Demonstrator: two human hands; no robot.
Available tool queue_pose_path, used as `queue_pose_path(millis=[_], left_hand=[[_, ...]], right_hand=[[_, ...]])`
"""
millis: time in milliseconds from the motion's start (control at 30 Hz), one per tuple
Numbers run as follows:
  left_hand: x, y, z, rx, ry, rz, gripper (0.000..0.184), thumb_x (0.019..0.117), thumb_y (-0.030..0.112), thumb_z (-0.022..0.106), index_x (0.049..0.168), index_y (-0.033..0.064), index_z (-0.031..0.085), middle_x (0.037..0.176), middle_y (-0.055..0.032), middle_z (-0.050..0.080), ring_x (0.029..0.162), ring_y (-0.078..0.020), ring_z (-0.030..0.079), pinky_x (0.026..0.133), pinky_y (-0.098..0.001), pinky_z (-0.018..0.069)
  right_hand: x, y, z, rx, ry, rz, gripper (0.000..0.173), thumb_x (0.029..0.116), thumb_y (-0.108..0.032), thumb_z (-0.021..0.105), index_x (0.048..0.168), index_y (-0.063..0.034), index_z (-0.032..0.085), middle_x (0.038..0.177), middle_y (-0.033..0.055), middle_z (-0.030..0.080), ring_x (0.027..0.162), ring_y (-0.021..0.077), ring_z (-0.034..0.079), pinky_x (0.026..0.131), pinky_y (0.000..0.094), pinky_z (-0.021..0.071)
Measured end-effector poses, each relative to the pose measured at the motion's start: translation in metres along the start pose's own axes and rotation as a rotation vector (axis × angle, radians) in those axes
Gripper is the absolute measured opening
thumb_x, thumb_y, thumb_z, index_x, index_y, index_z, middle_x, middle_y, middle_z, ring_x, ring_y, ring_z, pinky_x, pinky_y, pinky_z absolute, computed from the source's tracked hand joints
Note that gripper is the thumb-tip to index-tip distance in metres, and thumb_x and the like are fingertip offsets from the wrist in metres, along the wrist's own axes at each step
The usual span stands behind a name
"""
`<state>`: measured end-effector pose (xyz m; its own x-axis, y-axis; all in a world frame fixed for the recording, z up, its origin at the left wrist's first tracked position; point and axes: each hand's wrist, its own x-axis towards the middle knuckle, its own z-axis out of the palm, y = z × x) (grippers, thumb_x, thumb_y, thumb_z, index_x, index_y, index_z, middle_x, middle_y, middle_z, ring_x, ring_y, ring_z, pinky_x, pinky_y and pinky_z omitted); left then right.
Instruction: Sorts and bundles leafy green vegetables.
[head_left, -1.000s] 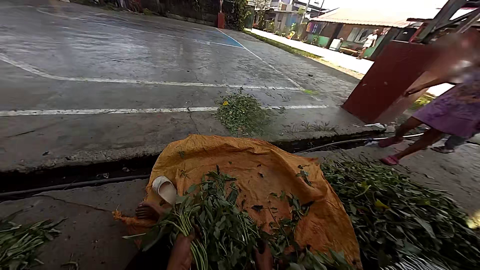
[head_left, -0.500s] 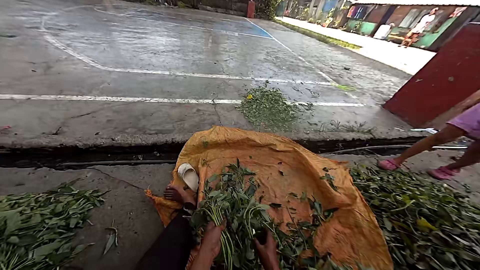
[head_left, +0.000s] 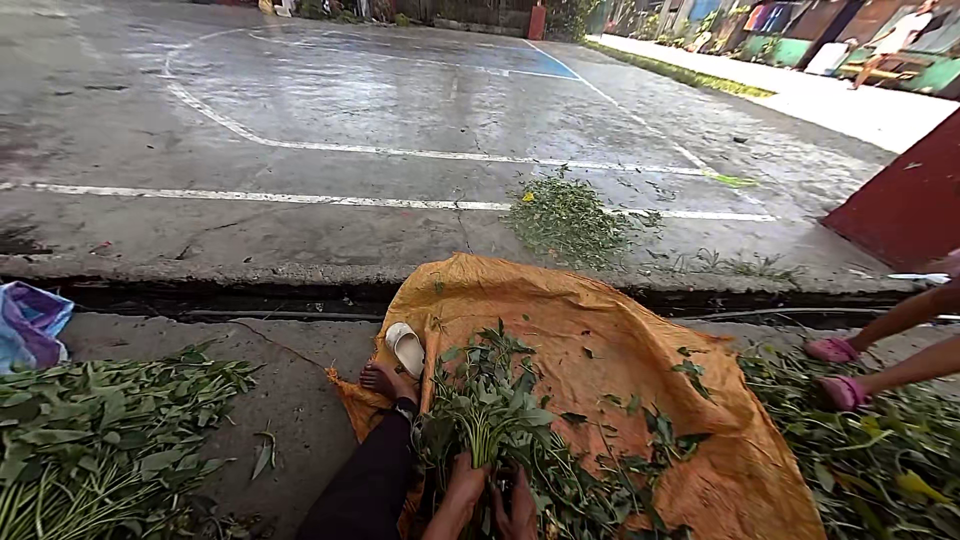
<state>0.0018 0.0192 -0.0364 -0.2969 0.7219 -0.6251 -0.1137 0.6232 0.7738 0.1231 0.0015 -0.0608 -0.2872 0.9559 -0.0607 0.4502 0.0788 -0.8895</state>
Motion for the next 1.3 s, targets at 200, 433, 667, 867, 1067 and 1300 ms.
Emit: queue_pose_path(millis=[200, 433, 667, 867, 1067, 1300], left_hand=[[-0.007, 0.009, 0.0, -0.124, -0.062, 0.06, 0.038, 0.0982, -0.002, 0.061, 0.135, -0.0074, 0.052, 0.126, -0.0211, 0.062, 0.112, -0.0222, 0.061, 0.099, -0.0361, 0.0492], [-0.003, 0.028, -0.025, -0.253, 0.167, 0.114, 0.031, 0.1006, -0.005, 0.053, 0.131, -0.0097, 0.051, 0.118, -0.0211, 0.061, 0.102, -0.0204, 0.06, 0.091, -0.0335, 0.05], [-0.006, 0.024, -0.014, -0.155, -0.005, 0.113, 0.026, 0.099, -0.005, 0.056, 0.125, -0.0074, 0.055, 0.105, -0.0125, 0.064, 0.092, -0.0142, 0.061, 0.085, -0.0295, 0.0512], [-0.003, 0.026, -0.023, -0.213, 0.058, 0.164, 0.023, 0.0983, -0.008, 0.054, 0.122, -0.0085, 0.055, 0.1, -0.0112, 0.062, 0.088, -0.0132, 0.06, 0.082, -0.0277, 0.0506], [-0.004, 0.034, -0.029, -0.279, 0.123, 0.09, 0.029, 0.0983, -0.006, 0.057, 0.126, -0.0074, 0.052, 0.105, -0.0132, 0.062, 0.088, -0.014, 0.061, 0.08, -0.0281, 0.052], [-0.01, 0.037, -0.028, -0.523, -0.036, -0.027, 0.022, 0.0979, -0.01, 0.054, 0.119, -0.0025, 0.053, 0.093, -0.0075, 0.065, 0.08, -0.0118, 0.064, 0.073, -0.026, 0.0551]], right_hand=[[0.026, -0.012, -0.017, -0.162, -0.176, 0.146, 0.044, 0.1104, -0.026, 0.039, 0.129, 0.0048, 0.065, 0.108, 0.0261, 0.072, 0.105, 0.0413, 0.07, 0.095, 0.0591, 0.051], [-0.005, 0.033, -0.036, -0.444, -0.233, 0.343, 0.039, 0.1072, -0.025, 0.051, 0.127, 0.0041, 0.068, 0.13, 0.038, 0.058, 0.123, 0.0535, 0.056, 0.106, 0.0625, 0.0432], [0.015, -0.019, -0.028, -0.428, 0.071, 0.055, 0.038, 0.1012, -0.031, 0.058, 0.135, -0.0172, 0.069, 0.147, 0.0396, 0.044, 0.129, 0.0621, 0.047, 0.105, 0.0712, 0.0373], [0.026, -0.037, -0.025, -0.418, -0.194, 0.079, 0.029, 0.1022, -0.025, 0.058, 0.115, -0.0078, 0.078, 0.143, 0.019, 0.059, 0.146, 0.0471, 0.035, 0.115, 0.0718, 0.0191], [0.012, -0.013, -0.025, -0.009, -0.2, 0.023, 0.058, 0.0947, -0.022, 0.07, 0.145, 0.0003, 0.053, 0.151, 0.0274, 0.046, 0.131, 0.0406, 0.055, 0.101, 0.0547, 0.0514], [0.029, -0.048, -0.005, 0.869, 0.065, 0.445, 0.018, 0.0955, 0.012, 0.053, 0.11, 0.0064, 0.061, 0.08, 0.0077, 0.067, 0.065, 0.0121, 0.065, 0.063, 0.0284, 0.0582]])
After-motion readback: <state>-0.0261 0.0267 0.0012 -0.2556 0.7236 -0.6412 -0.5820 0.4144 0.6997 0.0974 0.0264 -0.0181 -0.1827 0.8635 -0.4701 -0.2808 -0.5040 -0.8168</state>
